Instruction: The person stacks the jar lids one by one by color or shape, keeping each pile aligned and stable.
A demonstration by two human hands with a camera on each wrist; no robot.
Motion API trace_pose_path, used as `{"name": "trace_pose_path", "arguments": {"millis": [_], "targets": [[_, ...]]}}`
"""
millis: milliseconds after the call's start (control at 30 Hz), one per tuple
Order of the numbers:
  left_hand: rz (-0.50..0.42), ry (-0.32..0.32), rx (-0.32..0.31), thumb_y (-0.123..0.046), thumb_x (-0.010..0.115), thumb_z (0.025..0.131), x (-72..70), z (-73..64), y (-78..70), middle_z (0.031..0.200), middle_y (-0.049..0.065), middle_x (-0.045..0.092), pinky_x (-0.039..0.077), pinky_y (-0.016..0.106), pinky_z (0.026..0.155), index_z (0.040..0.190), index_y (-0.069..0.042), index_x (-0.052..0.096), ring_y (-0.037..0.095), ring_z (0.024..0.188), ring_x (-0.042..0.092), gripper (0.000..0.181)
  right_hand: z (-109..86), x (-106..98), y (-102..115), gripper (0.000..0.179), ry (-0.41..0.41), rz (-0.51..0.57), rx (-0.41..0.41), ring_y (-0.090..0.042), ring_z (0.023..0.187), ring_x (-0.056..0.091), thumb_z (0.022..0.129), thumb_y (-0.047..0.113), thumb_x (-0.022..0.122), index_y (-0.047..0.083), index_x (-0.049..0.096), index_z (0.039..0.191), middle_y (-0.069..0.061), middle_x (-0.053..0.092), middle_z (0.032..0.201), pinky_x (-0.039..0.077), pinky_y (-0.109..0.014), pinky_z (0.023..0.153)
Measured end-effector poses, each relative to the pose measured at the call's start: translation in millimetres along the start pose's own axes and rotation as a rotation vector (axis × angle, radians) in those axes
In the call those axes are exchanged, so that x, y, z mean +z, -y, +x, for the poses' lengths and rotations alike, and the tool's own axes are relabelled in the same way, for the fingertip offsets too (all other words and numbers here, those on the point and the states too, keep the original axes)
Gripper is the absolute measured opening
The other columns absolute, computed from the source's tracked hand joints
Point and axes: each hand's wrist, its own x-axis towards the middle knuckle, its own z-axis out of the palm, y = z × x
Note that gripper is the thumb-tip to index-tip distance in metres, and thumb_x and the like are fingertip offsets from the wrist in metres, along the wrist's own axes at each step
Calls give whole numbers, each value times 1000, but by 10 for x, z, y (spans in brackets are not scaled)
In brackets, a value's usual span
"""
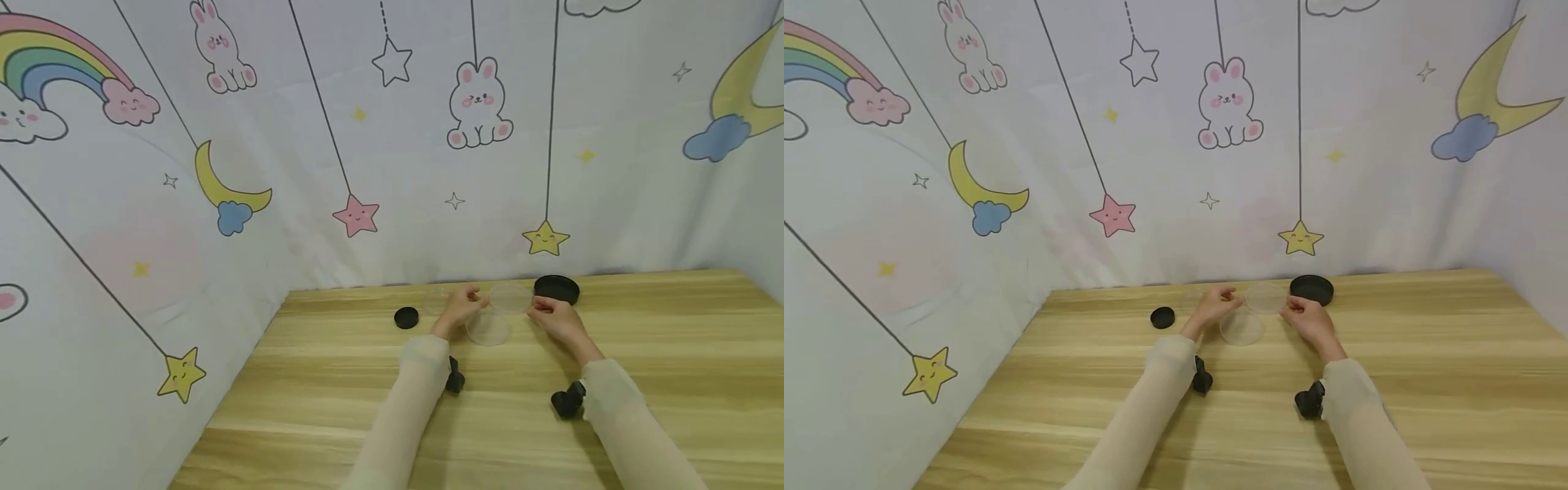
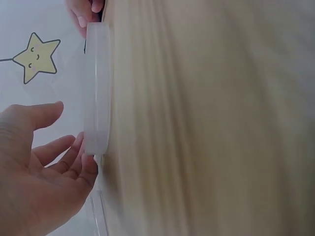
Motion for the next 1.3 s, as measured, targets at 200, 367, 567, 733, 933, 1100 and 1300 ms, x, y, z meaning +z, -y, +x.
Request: {"name": "trace_pose_path", "arguments": {"millis": [200,367,567,733,933,1100,1300], "targets": [[-6,-26,-35,-16,59,96,64,83,2,120,21,66,53,31,92,130,5,58,30,111,63,40,49,2,-18,60,-6,-85,-15,-43,120,56,98,29,57,-8,42,143,-29,56,133,44,-53,101],[25,-71,-31,-11,64,91,149,130,14,114,17,70,53,21,83,124,1,66,25,104,66,34,75,-2,-44,63,-11,-135,2,-41,120,57,96,32,58,-6,42,144,-26,60,130,43,-53,100],[-2,-98,-59,-11,68,87,198,119,3,112,13,73,52,20,82,118,-3,70,22,103,67,32,84,20,-55,65,-25,-176,-3,-41,119,57,95,36,59,-4,42,144,-24,61,129,45,-53,97],[-21,-104,-90,-12,69,85,203,107,9,111,9,74,51,21,82,115,-7,72,21,103,68,31,85,58,-38,65,-37,-176,10,-41,118,58,95,38,60,-2,44,144,-22,62,128,45,-53,95],[-6,-98,-82,-11,69,85,177,107,24,108,11,73,50,18,77,116,-6,71,19,96,67,32,97,104,-18,63,-78,-165,21,-39,117,60,94,37,62,0,46,143,-20,65,125,46,-52,93],[30,-101,-39,-10,68,86,159,105,47,102,13,72,48,17,73,117,-3,69,14,87,63,32,109,145,-17,60,-141,-106,2,-36,111,64,92,32,65,1,49,141,-19,67,121,47,-48,92],[-40,-102,-12,-7,67,88,151,97,65,102,16,69,49,17,75,120,-1,66,15,88,62,33,138,171,-14,56,-217,-4,-26,-20,97,66,91,24,68,0,52,139,-22,66,118,48,-31,88]]}}
